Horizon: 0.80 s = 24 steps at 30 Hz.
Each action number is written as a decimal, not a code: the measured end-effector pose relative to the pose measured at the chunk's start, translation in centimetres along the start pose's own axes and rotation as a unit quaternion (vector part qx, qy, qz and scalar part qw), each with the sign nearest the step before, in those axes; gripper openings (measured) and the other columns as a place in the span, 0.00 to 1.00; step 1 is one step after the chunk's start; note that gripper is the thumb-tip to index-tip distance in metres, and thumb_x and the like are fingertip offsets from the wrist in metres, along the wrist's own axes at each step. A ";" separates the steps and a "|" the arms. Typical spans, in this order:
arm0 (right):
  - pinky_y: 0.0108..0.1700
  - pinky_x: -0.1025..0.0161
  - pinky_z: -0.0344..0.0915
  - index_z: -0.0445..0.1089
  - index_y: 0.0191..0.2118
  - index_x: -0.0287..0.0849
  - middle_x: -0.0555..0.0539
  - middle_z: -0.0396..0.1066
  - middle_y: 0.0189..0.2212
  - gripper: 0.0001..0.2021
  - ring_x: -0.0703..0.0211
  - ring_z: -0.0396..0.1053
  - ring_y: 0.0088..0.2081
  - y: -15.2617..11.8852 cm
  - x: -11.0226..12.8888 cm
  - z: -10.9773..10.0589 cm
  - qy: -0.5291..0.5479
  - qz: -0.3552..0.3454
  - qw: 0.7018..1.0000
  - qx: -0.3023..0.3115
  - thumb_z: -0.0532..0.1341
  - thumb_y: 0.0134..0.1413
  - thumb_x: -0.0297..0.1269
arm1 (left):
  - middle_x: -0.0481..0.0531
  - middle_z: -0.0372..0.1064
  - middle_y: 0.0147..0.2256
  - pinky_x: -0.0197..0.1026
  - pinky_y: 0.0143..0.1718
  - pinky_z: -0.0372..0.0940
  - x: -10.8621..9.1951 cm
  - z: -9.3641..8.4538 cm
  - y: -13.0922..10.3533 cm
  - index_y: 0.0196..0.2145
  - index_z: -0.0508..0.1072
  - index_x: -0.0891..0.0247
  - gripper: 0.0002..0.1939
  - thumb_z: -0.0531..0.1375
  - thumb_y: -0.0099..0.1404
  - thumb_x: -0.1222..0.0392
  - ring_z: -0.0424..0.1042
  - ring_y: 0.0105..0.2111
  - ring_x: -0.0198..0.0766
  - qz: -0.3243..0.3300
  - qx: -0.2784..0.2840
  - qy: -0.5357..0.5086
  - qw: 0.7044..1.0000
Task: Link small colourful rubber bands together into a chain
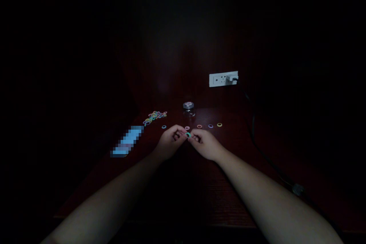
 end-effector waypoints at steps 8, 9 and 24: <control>0.26 0.67 0.52 0.59 0.23 0.41 0.54 0.55 0.20 0.12 0.65 0.53 0.24 -0.1 0.0 -0.1 -0.013 -0.001 1.000 -0.004 0.55 0.55 0.38 | 0.48 0.68 0.31 0.33 0.29 0.59 0.2 -0.2 0.1 0.34 0.70 0.65 0.07 0.58 0.59 0.58 0.64 0.29 0.30 0.011 0.002 -0.007 1.000; 0.26 0.67 0.53 0.60 0.23 0.41 0.54 0.55 0.20 0.11 0.65 0.54 0.24 -0.1 0.0 -0.1 -0.013 -0.001 1.000 -0.003 0.55 0.55 0.38 | 0.48 0.68 0.31 0.33 0.29 0.59 0.3 -0.2 0.1 0.34 0.70 0.65 0.07 0.58 0.59 0.58 0.64 0.29 0.30 0.011 0.003 -0.007 1.000; 0.31 0.64 0.59 0.63 0.27 0.42 0.53 0.57 0.20 0.09 0.64 0.55 0.24 -0.1 -0.2 0.0 0.004 -0.008 1.000 -0.018 0.56 0.56 0.37 | 0.48 0.68 0.30 0.33 0.28 0.58 0.0 -0.2 0.1 0.31 0.70 0.65 0.06 0.60 0.58 0.59 0.64 0.28 0.31 0.010 -0.005 0.006 1.000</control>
Point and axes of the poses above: each hand's wrist, its own y-axis towards the middle knuckle, its own z-axis out of the palm, x = y × z, the point moved 1 cm from there along y, towards the middle knuckle
